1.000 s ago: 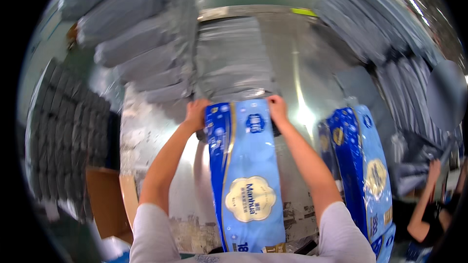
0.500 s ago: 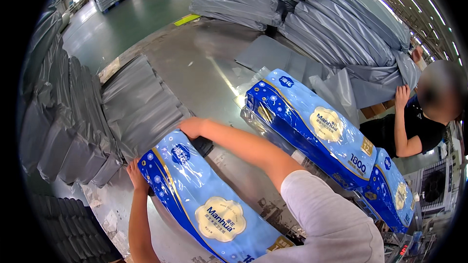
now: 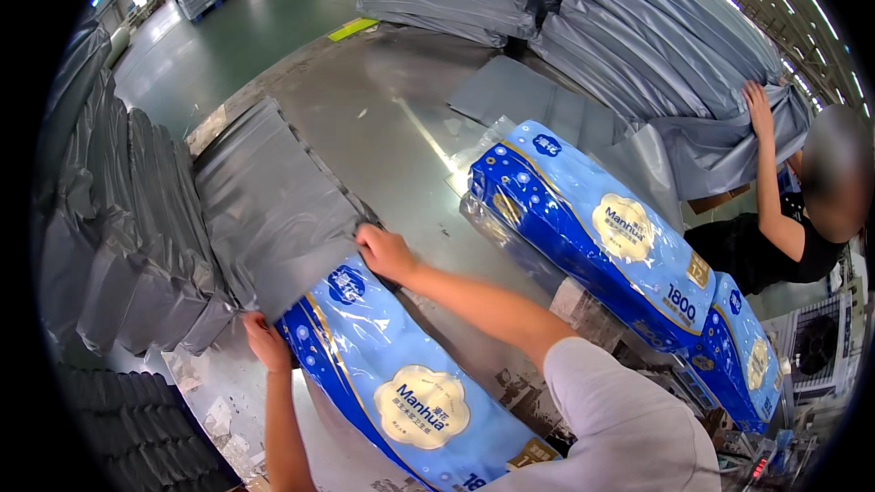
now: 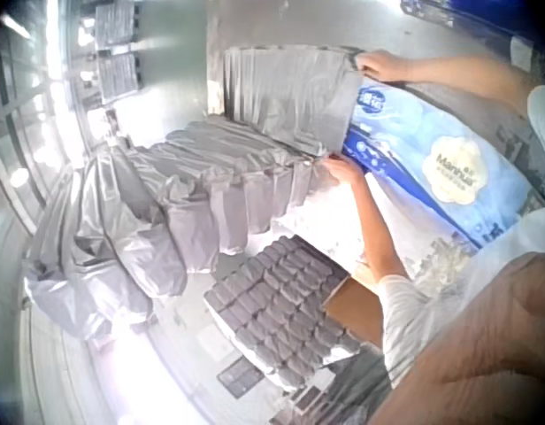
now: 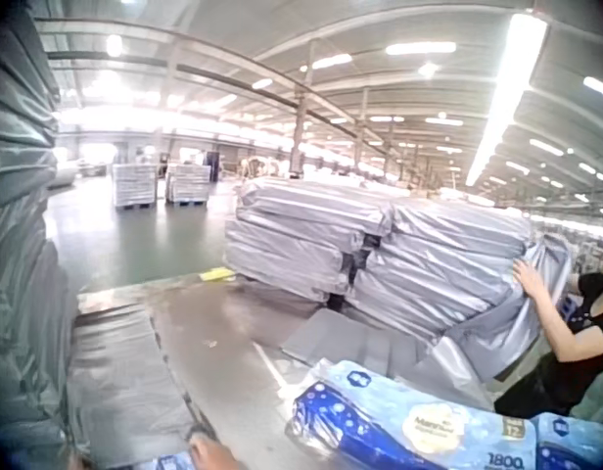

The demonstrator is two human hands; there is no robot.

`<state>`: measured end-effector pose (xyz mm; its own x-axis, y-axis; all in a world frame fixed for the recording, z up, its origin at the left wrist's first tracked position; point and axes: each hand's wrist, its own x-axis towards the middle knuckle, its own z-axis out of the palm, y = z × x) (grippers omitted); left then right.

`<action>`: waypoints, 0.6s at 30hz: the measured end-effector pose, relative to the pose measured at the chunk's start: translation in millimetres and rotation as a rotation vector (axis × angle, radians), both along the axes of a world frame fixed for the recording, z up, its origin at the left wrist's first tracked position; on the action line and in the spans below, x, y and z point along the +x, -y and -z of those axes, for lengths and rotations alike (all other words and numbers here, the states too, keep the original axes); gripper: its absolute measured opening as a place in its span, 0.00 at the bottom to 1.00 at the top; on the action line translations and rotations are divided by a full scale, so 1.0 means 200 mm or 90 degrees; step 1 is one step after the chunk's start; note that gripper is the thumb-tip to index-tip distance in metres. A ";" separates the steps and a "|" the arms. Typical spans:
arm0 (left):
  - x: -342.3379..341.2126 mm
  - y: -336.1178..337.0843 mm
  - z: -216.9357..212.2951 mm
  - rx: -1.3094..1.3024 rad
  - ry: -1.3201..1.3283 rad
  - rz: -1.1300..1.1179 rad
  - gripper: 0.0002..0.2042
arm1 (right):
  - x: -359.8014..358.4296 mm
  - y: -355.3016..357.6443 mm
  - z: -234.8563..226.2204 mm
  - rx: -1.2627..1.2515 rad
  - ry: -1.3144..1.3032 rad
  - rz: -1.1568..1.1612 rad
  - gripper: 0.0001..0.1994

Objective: The person repeatedly places blue tissue paper packages onto a table, wraps them in gray plastic bags, and stacks the wrapped bundles. A coworker performs similar wrapping actions across the table.

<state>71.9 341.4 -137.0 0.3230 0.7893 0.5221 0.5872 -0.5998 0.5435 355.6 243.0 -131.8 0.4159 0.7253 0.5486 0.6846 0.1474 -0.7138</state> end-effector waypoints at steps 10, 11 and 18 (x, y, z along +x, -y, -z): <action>-0.05 0.05 0.22 -0.346 -0.080 -0.157 0.13 | 0.02 -0.10 0.15 -0.437 0.285 0.032 0.06; -0.03 0.04 0.14 -0.329 -0.235 -0.152 0.13 | 0.04 -0.12 0.13 -0.529 0.348 0.001 0.07; -0.23 0.51 0.08 -0.294 -0.596 -0.059 0.09 | -0.12 0.44 0.07 -0.650 0.409 -0.155 0.09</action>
<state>25.1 239.8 -153.6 0.3708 0.8907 -0.2632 0.9245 -0.3809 0.0134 331.0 155.4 -146.4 0.0737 0.9628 -0.2600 0.9868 -0.1081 -0.1206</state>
